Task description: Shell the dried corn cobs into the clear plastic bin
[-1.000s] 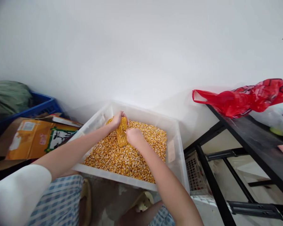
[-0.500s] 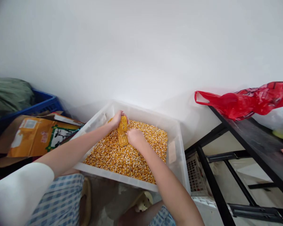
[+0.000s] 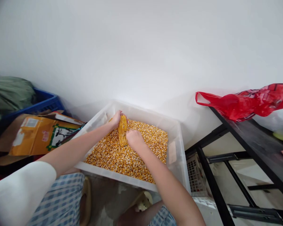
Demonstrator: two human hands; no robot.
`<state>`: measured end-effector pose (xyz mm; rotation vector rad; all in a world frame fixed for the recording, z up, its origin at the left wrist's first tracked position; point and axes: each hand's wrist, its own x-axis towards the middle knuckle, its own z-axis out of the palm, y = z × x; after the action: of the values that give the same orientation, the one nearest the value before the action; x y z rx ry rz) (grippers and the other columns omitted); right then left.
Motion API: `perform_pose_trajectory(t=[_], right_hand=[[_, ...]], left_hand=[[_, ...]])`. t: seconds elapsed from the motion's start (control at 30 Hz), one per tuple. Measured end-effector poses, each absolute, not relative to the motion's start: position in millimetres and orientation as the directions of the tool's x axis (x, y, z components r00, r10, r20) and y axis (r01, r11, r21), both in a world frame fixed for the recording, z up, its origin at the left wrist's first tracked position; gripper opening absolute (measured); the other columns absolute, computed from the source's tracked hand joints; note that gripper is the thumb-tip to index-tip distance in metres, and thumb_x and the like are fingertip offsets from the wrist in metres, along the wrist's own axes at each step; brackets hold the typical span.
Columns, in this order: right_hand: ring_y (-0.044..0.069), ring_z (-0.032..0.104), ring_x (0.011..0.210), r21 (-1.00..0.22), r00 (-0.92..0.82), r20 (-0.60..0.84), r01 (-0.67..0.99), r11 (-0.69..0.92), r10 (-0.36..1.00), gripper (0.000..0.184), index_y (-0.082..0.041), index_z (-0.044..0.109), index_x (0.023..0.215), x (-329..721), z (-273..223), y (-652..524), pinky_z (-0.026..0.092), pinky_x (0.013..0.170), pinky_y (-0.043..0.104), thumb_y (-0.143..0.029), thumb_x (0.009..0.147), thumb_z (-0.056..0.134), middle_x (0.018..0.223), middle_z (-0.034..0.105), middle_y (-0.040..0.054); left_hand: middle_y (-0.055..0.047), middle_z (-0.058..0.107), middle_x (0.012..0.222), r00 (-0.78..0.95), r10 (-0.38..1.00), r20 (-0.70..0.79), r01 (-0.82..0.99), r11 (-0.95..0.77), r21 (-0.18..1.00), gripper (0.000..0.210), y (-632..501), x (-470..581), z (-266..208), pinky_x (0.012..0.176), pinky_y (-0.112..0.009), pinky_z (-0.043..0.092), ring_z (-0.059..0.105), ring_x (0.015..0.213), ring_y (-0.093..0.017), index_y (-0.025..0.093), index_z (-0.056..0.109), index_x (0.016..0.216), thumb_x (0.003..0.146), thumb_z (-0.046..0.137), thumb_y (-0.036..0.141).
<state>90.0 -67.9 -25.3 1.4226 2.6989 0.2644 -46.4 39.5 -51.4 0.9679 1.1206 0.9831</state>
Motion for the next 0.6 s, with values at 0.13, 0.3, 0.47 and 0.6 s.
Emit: perform_pose_trajectory(t=[0.13, 0.3, 0.47, 0.6], right_hand=[[0.020, 0.057, 0.085, 0.190, -0.558, 0.011, 0.816, 0.547, 0.829, 0.023, -0.011, 0.059, 0.096, 91, -26, -68, 0.044, 0.073, 0.028, -0.010, 0.084, 0.039, 0.090, 0.061, 0.0124], [0.020, 0.056, 0.086, 0.182, -0.562, 0.015, 0.814, 0.551, 0.827, 0.023, -0.012, 0.058, 0.095, 91, -26, -69, 0.044, 0.075, 0.030, -0.012, 0.086, 0.037, 0.090, 0.060, 0.0118], [0.020, 0.056, 0.089, 0.193, -0.555, 0.008, 0.817, 0.544, 0.832, 0.024, -0.012, 0.056, 0.099, 89, -24, -70, 0.043, 0.077, 0.029, -0.013, 0.088, 0.034, 0.093, 0.060, 0.0131], [0.021, 0.056, 0.088, 0.206, -0.562, 0.012, 0.810, 0.548, 0.827, 0.024, -0.011, 0.056, 0.099, 88, -26, -70, 0.044, 0.074, 0.030, -0.011, 0.088, 0.035, 0.093, 0.060, 0.0130]], left_hand=[[-0.010, 0.063, 0.063, 0.140, 0.957, -0.254, -0.130, 0.273, 0.953, 0.060, 40, -48, -54, 0.062, -0.035, 0.044, 0.059, 0.065, -0.024, 0.018, 0.060, 0.087, 0.078, 0.012, 0.051], [-0.009, 0.062, 0.062, 0.128, 0.962, -0.241, -0.033, 0.247, 0.968, 0.064, 45, -50, -61, 0.062, -0.035, 0.044, 0.058, 0.064, -0.024, 0.019, 0.060, 0.083, 0.076, 0.008, 0.056], [-0.010, 0.061, 0.059, 0.141, 0.961, -0.239, -0.161, 0.261, 0.952, 0.056, 44, -49, -60, 0.063, -0.035, 0.043, 0.058, 0.065, -0.024, 0.017, 0.059, 0.082, 0.078, 0.013, 0.050], [-0.010, 0.061, 0.058, 0.131, 0.958, -0.256, -0.190, 0.278, 0.942, 0.053, 38, -47, -52, 0.062, -0.035, 0.043, 0.058, 0.065, -0.024, 0.017, 0.059, 0.084, 0.078, 0.014, 0.045]])
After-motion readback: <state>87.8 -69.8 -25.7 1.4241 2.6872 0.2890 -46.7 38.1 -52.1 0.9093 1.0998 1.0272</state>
